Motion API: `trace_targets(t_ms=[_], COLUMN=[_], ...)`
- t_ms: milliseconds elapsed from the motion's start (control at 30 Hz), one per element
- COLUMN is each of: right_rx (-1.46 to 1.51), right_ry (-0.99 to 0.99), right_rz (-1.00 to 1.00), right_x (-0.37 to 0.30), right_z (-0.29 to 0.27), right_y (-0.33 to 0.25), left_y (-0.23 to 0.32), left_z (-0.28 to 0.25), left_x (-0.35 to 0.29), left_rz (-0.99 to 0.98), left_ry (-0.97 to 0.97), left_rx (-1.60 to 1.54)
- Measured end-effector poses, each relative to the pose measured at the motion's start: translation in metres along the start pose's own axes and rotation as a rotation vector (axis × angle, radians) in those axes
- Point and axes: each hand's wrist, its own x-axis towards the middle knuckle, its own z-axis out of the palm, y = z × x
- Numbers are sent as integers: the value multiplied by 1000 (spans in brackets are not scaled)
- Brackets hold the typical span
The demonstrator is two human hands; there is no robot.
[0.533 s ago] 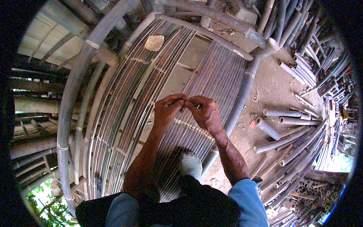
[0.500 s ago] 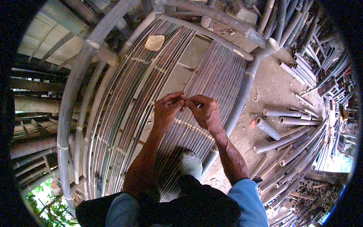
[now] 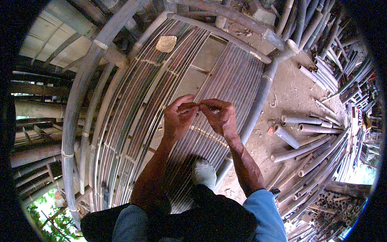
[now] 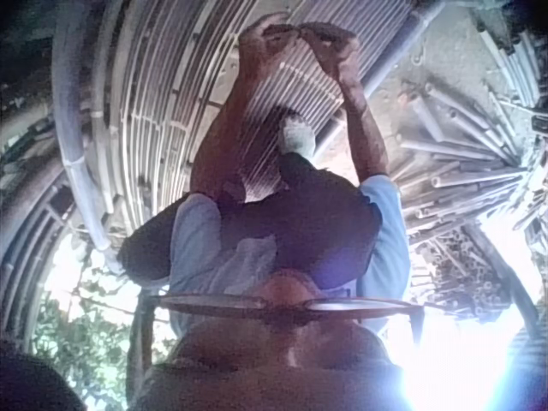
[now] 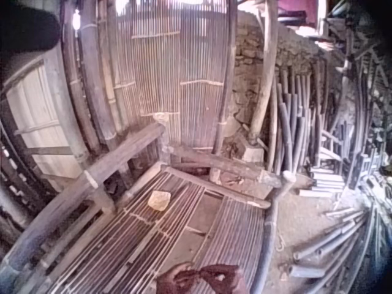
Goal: The person weaves thin bamboo strips into a large mat structure, using thin red cord to tie and secure the strips to a bamboo frame, and tightening the knots by hand.
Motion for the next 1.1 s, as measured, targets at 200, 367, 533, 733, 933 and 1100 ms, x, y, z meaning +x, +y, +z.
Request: trace_targets(t_ms=[200, 367, 533, 733, 933, 1100], right_rx=[-26, 71, -45, 47, 72, 224], right_ry=[57, 11, -16, 21, 51, 118], right_rz=[-104, -167, -277, -133, -118, -54], right_x=[-4, -5, -6, -13, -29, -46], right_z=[8, 12, 12, 8, 0, -4], right_y=[1, 0, -1, 2, -1, -16], left_y=[6, -1, -3, 20, 53, 85], left_z=[0, -5, -11, -15, -18, 0], left_x=[1, 2, -4, -17, -24, -38], left_rz=[-165, -286, -567, -509, -125, -41], left_ry=[90, 130, -27, -256, -121, -259], left_rx=[-160, -180, -525, 65, 18, -423])
